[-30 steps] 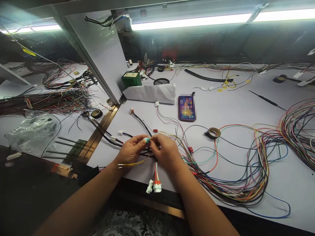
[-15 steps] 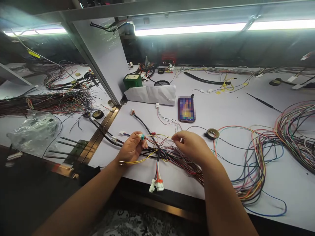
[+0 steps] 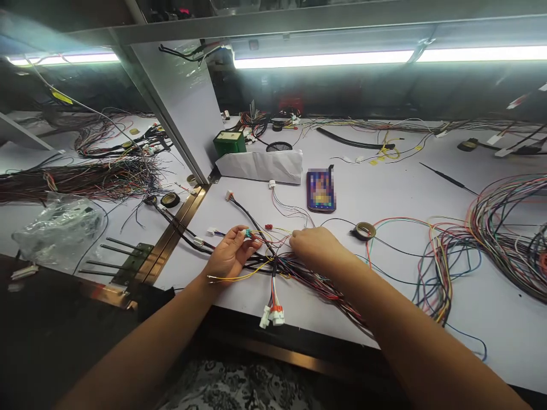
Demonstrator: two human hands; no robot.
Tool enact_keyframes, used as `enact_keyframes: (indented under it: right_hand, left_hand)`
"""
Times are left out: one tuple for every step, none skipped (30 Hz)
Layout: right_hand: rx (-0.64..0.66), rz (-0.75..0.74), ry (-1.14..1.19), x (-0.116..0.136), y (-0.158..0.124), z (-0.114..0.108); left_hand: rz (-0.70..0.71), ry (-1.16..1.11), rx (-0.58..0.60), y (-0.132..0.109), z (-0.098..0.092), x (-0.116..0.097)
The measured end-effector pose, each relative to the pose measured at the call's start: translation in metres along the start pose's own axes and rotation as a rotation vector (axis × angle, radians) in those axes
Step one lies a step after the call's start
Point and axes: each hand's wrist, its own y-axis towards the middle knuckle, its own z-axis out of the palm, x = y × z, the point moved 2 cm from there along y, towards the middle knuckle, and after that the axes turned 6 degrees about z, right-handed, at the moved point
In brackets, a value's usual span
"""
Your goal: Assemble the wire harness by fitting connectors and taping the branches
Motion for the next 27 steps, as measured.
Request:
enact_keyframes:
  right_hand:
    - [-0.032, -0.05, -0.015, -0.001, 0.001, -0.002]
    - [-0.08, -0.082, -0.032, -0.003, 0.001, -0.004]
    - [-0.138, -0.096, -0.05, -0.003, 0.0, -0.007]
    - [-0.197, -0.087, -0.066, -0.003, 0.0, -0.009]
    - [-0.255, -0.063, -0.071, -0.001, -0.001, -0.011]
    - [-0.304, -0.038, -0.061, 0.001, -0.003, -0.013]
    - [-0.342, -0.017, -0.035, 0.004, -0.004, -0.013]
    - [-0.371, -0.005, 0.002, 0.008, -0.005, -0.013]
    - [-0.394, 0.009, 0.043, 0.01, -0.007, -0.012]
    - [-0.41, 0.022, 0.079, 0.011, -0.009, -0.011]
    - [-0.411, 0.032, 0.103, 0.011, -0.01, -0.009]
    - [-0.399, 0.048, 0.107, 0.009, -0.012, -0.007]
    - [-0.381, 0.072, 0.092, 0.006, -0.014, -0.005]
    - [-0.356, 0.104, 0.061, 0.002, -0.016, -0.003]
    - [-0.338, 0.142, 0.025, -0.003, -0.019, -0.001]
    - [-0.337, 0.183, -0.004, -0.007, -0.021, 0.0]
    - [-0.368, 0.223, -0.005, -0.009, -0.024, 0.0]
    - [-0.421, 0.252, 0.022, -0.01, -0.026, -0.002]
    - [-0.477, 0.26, 0.062, -0.008, -0.028, -0.004]
    - [-0.529, 0.241, 0.122, -0.004, -0.03, -0.006]
    - [-0.568, 0.198, 0.201, 0.001, -0.031, -0.009]
    - [-0.594, 0.153, 0.295, 0.007, -0.032, -0.013]
    - [-0.606, 0.123, 0.397, 0.013, -0.032, -0.016]
    - [-0.612, 0.12, 0.509, 0.018, -0.033, -0.018]
    - [-0.619, 0.148, 0.636, 0.022, -0.033, -0.021]
    - [-0.617, 0.196, 0.766, 0.024, -0.033, -0.022]
    - [-0.603, 0.249, 0.89, 0.027, -0.032, -0.023]
  left_hand:
    - [-0.002, 0.003, -0.009, 0.0, 0.0, 0.0]
    - [-0.003, 0.008, -0.02, 0.001, 0.0, 0.0]
    - [-0.004, 0.014, -0.03, 0.001, 0.0, 0.0]
    - [-0.007, 0.021, -0.037, 0.001, 0.001, -0.001]
    - [-0.009, 0.028, -0.039, 0.001, 0.001, -0.001]
    - [-0.012, 0.033, -0.035, 0.001, 0.001, 0.0]
    - [-0.012, 0.037, -0.03, 0.002, 0.001, 0.0]
    - [-0.012, 0.038, -0.023, 0.002, 0.0, 0.0]
    - [-0.011, 0.038, -0.017, 0.002, -0.001, 0.0]
    - [-0.011, 0.038, -0.016, 0.002, -0.001, 0.001]
    - [-0.011, 0.036, -0.016, 0.002, -0.002, 0.001]
    - [-0.012, 0.033, -0.018, 0.002, -0.002, 0.001]
    - [-0.011, 0.029, -0.021, 0.002, -0.002, 0.001]
    - [-0.009, 0.026, -0.026, 0.002, -0.002, 0.0]
    - [-0.005, 0.025, -0.034, 0.002, -0.001, 0.0]
    - [-0.001, 0.025, -0.045, 0.002, -0.001, 0.0]
    - [0.004, 0.024, -0.056, 0.001, 0.0, 0.0]
    - [0.009, 0.022, -0.069, 0.001, 0.0, 0.0]
    - [0.015, 0.02, -0.077, 0.001, 0.001, 0.0]
    - [0.018, 0.016, -0.08, 0.001, 0.001, 0.0]
    - [0.022, 0.011, -0.08, 0.001, 0.001, 0.0]
    - [0.023, 0.006, -0.079, 0.001, 0.001, 0.0]
    - [0.024, 0.002, -0.077, 0.001, 0.001, 0.001]
    - [0.023, -0.001, -0.079, 0.001, 0.0, 0.001]
    - [0.022, -0.002, -0.081, 0.001, 0.0, 0.001]
    - [0.022, 0.0, -0.084, 0.001, 0.0, 0.001]
    - [0.022, 0.002, -0.083, 0.001, -0.001, 0.002]
